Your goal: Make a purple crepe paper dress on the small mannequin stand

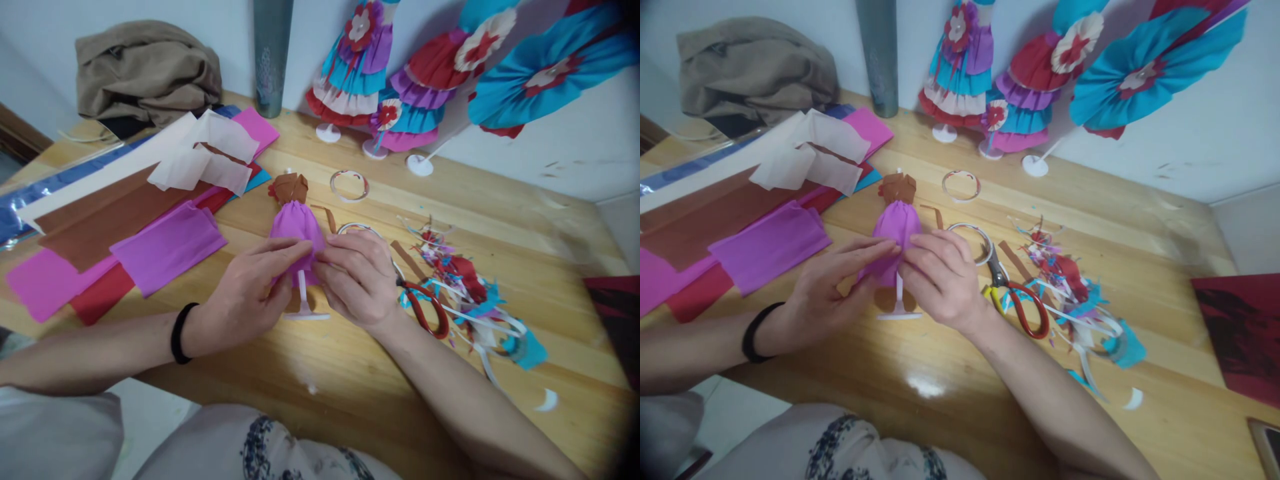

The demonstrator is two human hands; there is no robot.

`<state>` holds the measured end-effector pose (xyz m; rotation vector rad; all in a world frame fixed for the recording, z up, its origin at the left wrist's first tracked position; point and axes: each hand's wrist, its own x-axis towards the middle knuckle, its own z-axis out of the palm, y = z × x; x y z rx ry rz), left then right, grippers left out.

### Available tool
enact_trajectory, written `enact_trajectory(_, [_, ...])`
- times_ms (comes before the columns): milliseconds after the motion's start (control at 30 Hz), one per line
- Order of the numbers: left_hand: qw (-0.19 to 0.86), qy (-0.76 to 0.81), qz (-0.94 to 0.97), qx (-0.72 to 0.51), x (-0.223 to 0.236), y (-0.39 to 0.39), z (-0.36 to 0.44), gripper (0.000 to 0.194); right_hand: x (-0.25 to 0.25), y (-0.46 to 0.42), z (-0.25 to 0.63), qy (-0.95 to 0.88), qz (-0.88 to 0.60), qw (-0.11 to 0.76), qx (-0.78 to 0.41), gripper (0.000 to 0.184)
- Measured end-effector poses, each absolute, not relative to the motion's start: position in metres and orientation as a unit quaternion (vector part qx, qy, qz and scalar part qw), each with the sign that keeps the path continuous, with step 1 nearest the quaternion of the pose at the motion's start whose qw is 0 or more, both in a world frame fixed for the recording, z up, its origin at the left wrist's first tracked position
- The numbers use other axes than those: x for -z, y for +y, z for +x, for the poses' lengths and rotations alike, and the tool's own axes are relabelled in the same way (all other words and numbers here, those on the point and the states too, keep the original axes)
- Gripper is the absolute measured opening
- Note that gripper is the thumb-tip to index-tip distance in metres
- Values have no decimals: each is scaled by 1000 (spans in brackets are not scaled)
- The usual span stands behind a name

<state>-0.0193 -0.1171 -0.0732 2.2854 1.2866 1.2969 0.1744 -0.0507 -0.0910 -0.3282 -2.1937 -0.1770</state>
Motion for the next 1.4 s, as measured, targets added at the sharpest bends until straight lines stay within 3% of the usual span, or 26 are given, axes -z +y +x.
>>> enact_trajectory(200, [150, 435, 773, -437, 70, -121, -18, 48, 91, -51, 173, -880, -141, 447, 81, 14])
enact_trajectory(333, [91, 439, 779, -438, 68, -119, -18, 47, 92, -51, 174, -880, -144, 446, 69, 11])
enact_trajectory(667, [-25, 483, 785, -387, 73, -107, -18, 7, 92, -52, 176, -882, -139, 444, 72, 10])
enact_trajectory(1400, [11, 435, 802, -409, 75, -107, -16, 12, 94, -52, 173, -879, -132, 451, 78, 11])
